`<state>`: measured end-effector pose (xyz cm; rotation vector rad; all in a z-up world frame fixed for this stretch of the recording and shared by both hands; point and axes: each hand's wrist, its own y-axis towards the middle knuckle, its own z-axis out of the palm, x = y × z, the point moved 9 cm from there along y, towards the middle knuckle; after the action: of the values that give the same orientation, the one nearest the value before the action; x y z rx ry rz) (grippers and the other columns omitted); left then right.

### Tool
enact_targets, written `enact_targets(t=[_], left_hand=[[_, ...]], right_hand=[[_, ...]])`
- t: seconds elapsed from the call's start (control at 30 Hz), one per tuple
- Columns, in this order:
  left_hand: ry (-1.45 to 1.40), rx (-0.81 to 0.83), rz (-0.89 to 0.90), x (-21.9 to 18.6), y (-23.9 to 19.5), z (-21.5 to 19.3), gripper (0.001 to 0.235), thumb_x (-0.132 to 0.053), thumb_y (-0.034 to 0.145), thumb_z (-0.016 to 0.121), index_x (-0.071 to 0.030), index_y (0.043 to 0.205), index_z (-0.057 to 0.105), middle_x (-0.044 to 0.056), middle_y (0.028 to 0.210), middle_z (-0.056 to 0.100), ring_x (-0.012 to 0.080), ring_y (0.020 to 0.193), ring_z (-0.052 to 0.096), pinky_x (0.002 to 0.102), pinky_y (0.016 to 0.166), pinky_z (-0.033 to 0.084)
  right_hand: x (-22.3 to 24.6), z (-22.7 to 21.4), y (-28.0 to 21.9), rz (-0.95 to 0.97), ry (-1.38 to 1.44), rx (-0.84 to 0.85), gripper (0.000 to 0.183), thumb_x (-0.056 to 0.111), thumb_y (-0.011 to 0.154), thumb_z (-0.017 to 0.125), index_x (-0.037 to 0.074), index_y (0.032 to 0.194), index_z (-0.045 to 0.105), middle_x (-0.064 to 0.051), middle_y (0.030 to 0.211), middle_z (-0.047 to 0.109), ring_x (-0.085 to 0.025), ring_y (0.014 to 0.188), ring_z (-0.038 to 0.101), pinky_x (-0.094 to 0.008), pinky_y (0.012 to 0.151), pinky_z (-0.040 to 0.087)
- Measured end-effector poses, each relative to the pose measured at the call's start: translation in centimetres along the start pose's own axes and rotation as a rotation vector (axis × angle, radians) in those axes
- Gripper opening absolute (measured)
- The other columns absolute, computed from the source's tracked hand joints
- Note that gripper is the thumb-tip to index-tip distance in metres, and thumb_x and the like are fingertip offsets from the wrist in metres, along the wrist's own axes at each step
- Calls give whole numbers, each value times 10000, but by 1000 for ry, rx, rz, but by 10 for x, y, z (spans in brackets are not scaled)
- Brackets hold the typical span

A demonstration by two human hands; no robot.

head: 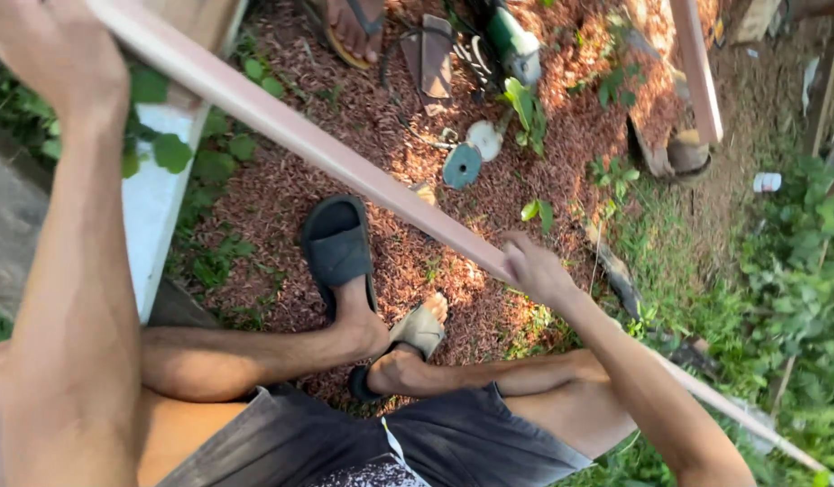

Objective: Positioning a long wooden strip against a wooden frame for alignment

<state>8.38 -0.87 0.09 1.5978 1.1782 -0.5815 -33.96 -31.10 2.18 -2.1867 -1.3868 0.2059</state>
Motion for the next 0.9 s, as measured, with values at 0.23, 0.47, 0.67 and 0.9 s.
enact_targets(t=[0.23, 0.47, 0.67, 0.9], left_hand=[[-72, 43, 144, 38, -4, 18, 266, -319, 1067, 299, -148, 1252, 215, 146, 1047, 563, 239, 768, 548, 324, 636, 386], [274, -6, -246, 43, 12, 5, 631, -563, 838, 247, -25, 884, 572, 240, 900, 628, 457, 810, 511, 481, 599, 386], [120, -73, -274, 57, -13, 13, 401, -455, 886, 505, -65, 959, 564, 172, 916, 638, 388, 816, 625, 453, 663, 470], [184, -131, -113, -89, -114, -3, 610, -539, 945, 419, -172, 1384, 206, 91, 1393, 186, 266, 1334, 234, 453, 1128, 126]], right_hand=[[223, -74, 129, -420, 50, -170, 233, 196, 865, 318, 33, 958, 457, -159, 1029, 520, -231, 737, 563, -344, 525, 513], [248, -91, 113, -630, 22, -300, 239, 8, 791, 519, -7, 997, 399, -115, 1055, 394, -320, 777, 562, -478, 482, 479], [23, -12, -11, 48, 212, -20, 304, 327, 843, 405, 121, 1062, 450, -134, 1112, 491, -389, 897, 522, -502, 753, 424], [-170, 51, -118, 245, -53, -141, 347, 398, 860, 217, 296, 1124, 418, -52, 808, 596, -309, 714, 611, -403, 671, 493]])
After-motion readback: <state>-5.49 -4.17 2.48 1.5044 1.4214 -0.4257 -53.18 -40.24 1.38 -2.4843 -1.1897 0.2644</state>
